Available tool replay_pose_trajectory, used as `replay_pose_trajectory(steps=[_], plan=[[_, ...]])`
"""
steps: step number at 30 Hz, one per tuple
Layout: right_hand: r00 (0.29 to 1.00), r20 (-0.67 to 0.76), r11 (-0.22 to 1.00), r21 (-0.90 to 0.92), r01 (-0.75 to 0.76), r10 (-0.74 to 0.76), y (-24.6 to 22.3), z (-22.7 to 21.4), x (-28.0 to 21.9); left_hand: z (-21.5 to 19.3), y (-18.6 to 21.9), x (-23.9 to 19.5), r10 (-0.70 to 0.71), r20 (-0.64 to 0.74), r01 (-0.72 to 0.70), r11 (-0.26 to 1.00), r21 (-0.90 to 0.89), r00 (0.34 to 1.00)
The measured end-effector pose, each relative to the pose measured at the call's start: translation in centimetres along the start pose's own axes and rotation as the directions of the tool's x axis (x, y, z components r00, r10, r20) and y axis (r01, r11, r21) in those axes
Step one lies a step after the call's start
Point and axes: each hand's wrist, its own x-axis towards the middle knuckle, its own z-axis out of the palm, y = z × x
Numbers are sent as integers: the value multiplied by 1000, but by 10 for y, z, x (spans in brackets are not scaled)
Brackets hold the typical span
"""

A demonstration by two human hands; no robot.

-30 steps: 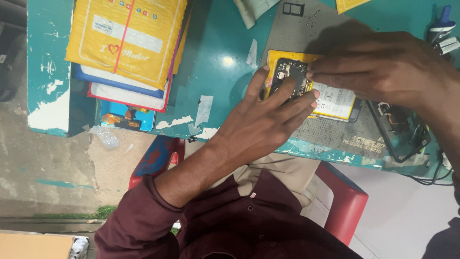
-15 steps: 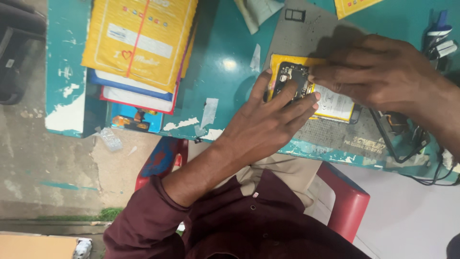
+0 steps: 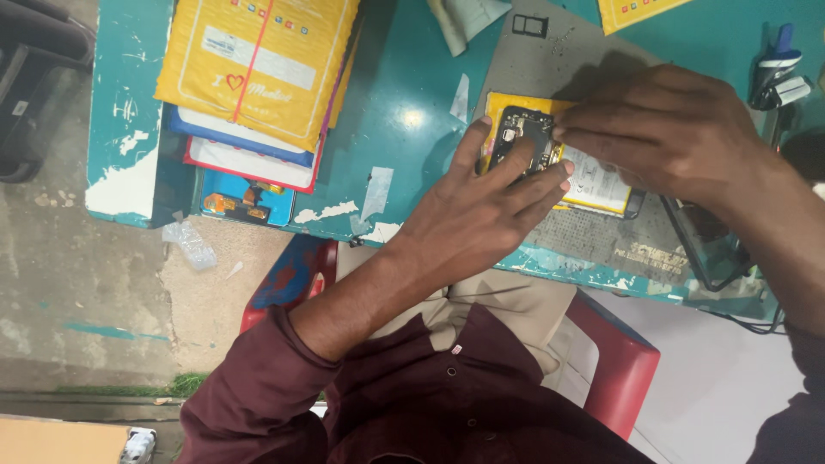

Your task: The person applies adhesive to the internal frame of a disassembled smartphone, then places the battery into the chassis and aligns the back cover over the device. The hands manipulate the battery, adhesive applicator, and back cover during the reassembly process.

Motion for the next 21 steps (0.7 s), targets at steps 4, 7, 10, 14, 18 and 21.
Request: replay_pose_trajectory(steps=[4, 7, 10, 14, 18, 21], plan=[[998, 8, 997, 29, -68, 67, -6, 4, -4, 2, 1, 0, -5, -7, 5, 1000, -17, 1000], [999, 1, 999, -8, -47, 47, -7, 5, -5, 1, 0, -1, 1, -8, -1, 1000, -13, 1000], [1000, -1, 999, -46, -18, 18, -8, 3, -2, 1, 0, 0, 5, -5, -5, 1000, 6, 1000], [1000, 17, 993, -117, -16, 18, -20, -1, 3, 2, 1, -1, -5, 7, 5, 1000, -16, 1000], [996, 60, 987, -150, -56, 66, -31, -6, 7, 3, 0, -1, -1, 20, 1, 1000, 3, 1000], [992, 41, 989, -88, -119, 122, -32, -7, 6, 2, 0, 0, 3, 11, -2, 1000, -17, 1000]])
